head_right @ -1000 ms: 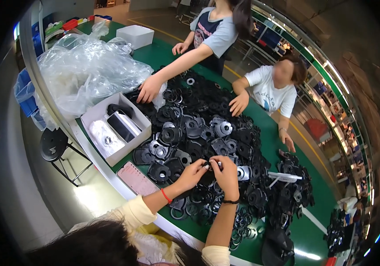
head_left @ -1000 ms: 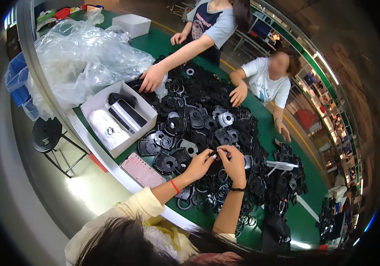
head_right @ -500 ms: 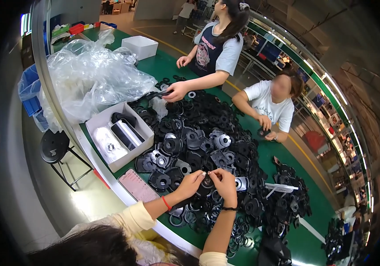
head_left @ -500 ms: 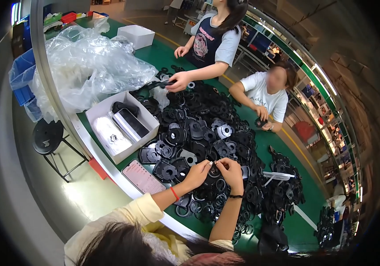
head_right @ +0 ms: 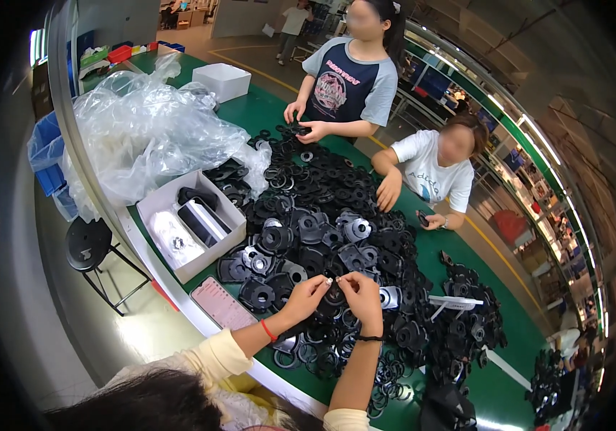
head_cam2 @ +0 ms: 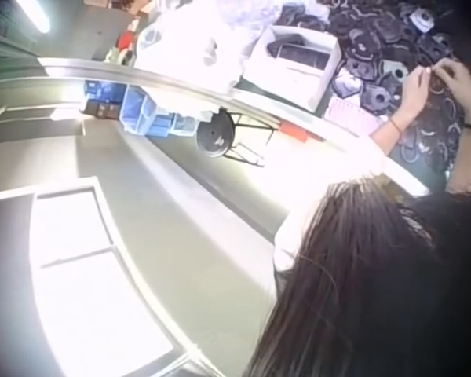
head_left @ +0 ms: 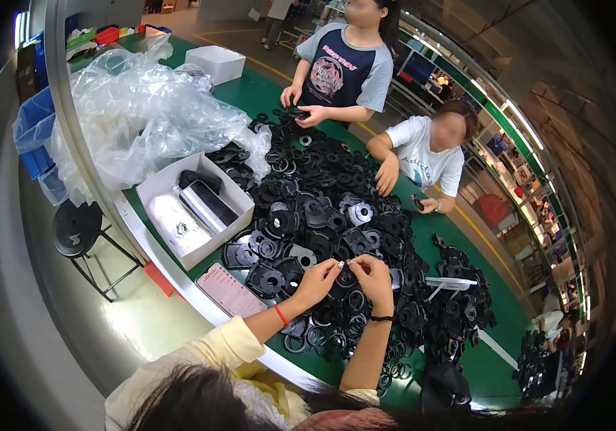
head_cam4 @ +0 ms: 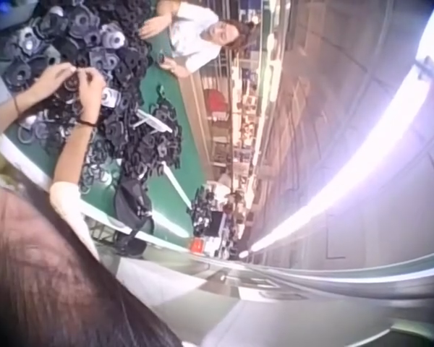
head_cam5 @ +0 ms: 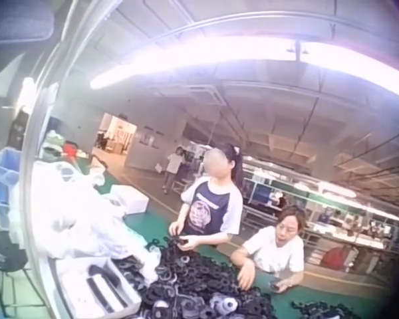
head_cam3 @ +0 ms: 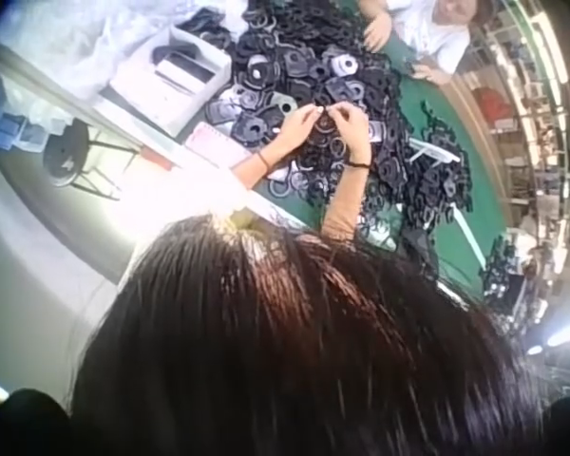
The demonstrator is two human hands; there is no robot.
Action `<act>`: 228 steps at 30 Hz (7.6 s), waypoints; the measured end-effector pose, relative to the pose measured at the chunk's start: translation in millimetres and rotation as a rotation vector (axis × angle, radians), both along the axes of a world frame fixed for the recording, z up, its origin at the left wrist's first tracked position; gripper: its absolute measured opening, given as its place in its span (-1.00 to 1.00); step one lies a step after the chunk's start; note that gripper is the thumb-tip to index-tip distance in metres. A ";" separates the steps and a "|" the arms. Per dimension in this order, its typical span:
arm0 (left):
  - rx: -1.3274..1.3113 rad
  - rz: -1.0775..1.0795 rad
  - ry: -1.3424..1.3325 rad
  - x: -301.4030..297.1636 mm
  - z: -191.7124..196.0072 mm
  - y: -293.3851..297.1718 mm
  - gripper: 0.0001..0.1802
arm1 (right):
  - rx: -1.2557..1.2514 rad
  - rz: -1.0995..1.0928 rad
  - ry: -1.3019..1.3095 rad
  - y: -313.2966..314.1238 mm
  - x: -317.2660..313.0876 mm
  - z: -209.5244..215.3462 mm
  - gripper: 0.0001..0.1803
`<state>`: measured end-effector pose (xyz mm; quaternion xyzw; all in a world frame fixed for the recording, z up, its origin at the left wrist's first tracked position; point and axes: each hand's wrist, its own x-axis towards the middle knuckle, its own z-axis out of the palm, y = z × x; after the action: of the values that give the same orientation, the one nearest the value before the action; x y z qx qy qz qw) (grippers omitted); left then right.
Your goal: Manually assembling black plastic components at a factory workbench by snapping pieces together.
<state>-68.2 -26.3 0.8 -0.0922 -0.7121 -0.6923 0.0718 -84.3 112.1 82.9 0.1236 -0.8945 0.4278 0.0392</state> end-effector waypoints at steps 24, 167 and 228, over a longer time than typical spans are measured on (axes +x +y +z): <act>0.657 -0.320 -0.259 12.8 31.8 -14.4 -0.70 | -0.176 0.116 -0.186 -3.5 26.0 45.9 -0.67; -0.851 -0.452 0.452 -11.6 121.7 -19.2 -0.49 | -0.481 -0.280 0.031 67.1 23.8 37.7 -0.82; 0.048 -0.453 -0.174 -58.5 34.3 -126.5 -0.68 | 0.376 0.445 0.395 -151.9 117.9 -78.1 -0.66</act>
<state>-126.7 -152.8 35.1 -0.1878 -0.6600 -0.7129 -0.1445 33.6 -39.8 4.7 0.4008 -0.8840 0.2215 0.0939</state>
